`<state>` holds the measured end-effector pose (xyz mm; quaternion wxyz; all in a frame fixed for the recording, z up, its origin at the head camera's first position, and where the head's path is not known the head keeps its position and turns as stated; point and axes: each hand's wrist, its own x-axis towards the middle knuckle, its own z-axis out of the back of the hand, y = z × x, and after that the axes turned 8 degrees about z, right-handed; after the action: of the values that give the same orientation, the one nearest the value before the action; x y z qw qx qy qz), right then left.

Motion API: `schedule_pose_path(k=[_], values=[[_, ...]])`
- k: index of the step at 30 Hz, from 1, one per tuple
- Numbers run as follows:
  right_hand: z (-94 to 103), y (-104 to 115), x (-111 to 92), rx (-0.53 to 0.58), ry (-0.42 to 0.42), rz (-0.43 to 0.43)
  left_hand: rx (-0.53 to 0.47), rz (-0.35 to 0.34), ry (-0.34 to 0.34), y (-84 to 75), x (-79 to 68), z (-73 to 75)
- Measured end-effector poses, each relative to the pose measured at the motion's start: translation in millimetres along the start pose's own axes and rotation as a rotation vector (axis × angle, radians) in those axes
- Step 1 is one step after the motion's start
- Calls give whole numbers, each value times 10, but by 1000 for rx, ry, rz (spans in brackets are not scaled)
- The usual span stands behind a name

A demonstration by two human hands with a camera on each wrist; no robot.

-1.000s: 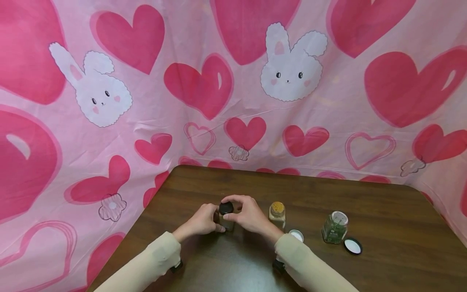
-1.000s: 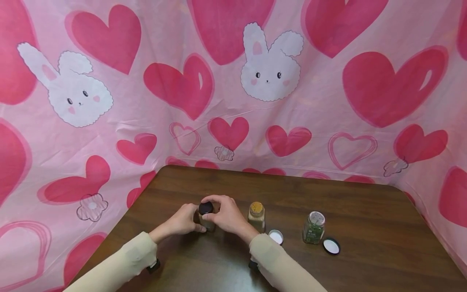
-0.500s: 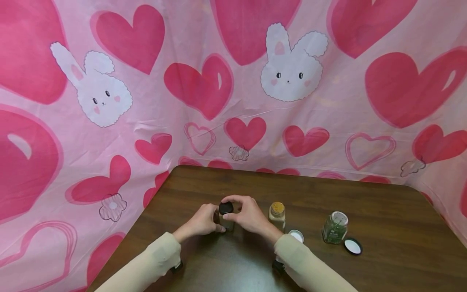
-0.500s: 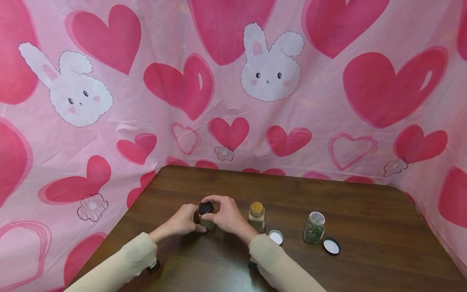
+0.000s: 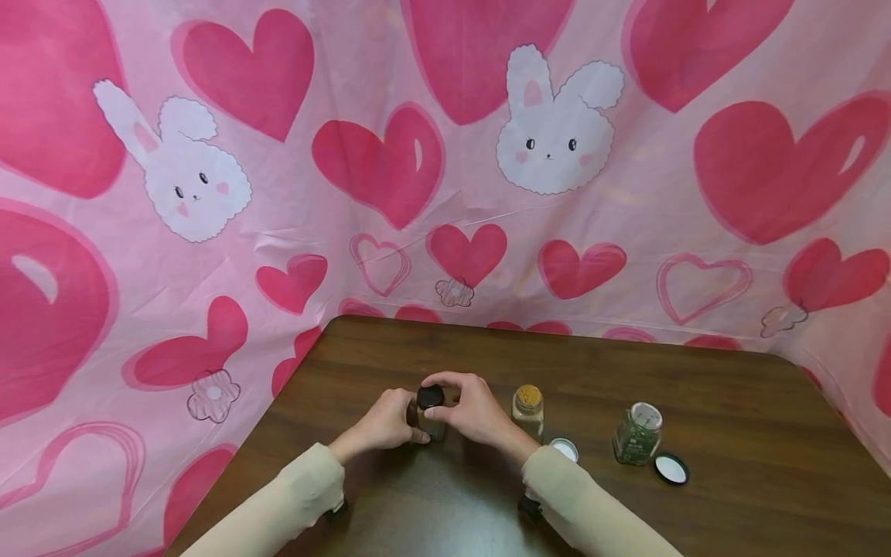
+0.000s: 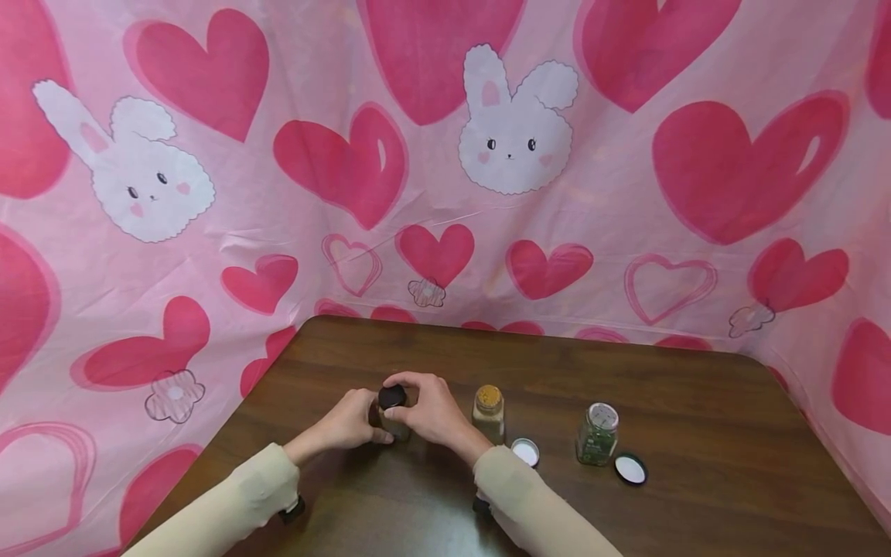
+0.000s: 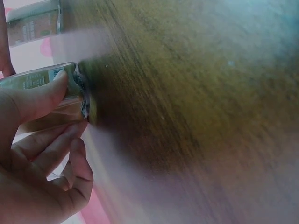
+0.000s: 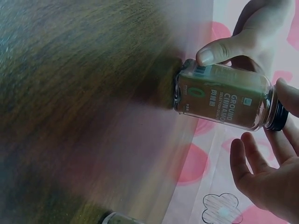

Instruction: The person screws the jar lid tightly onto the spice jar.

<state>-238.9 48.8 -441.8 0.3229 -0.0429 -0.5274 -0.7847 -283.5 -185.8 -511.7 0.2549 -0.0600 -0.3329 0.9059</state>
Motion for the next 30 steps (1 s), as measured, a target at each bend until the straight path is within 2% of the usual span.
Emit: schedule_pose_path(k=[3,8,9,16,18,19,22,25,27,30], values=[[-1,3,3,5,-5,-5,1,11,10,-82,-16,37],[-12,3,13,-15,3,-5,-7,27,16,-26,1,22],[-15,5,15,-16,4,-8,-5,17,14,8,9,11],[-22,13,24,-2,4,-22,-13,78,19,270,90,-94],[-21,15,28,3,7,-22,-23,72,16,273,88,-93],[-21,18,29,4,9,-22,2,58,9,178,46,-52],[-21,29,32,-2,19,-23,-2,32,5,74,8,-8],[-23,37,34,-9,25,-27,-9,36,2,11,-19,11],[-23,39,33,-14,26,-28,-32,56,2,83,17,-24],[-24,46,33,-11,22,-29,-14,83,9,205,67,-81]])
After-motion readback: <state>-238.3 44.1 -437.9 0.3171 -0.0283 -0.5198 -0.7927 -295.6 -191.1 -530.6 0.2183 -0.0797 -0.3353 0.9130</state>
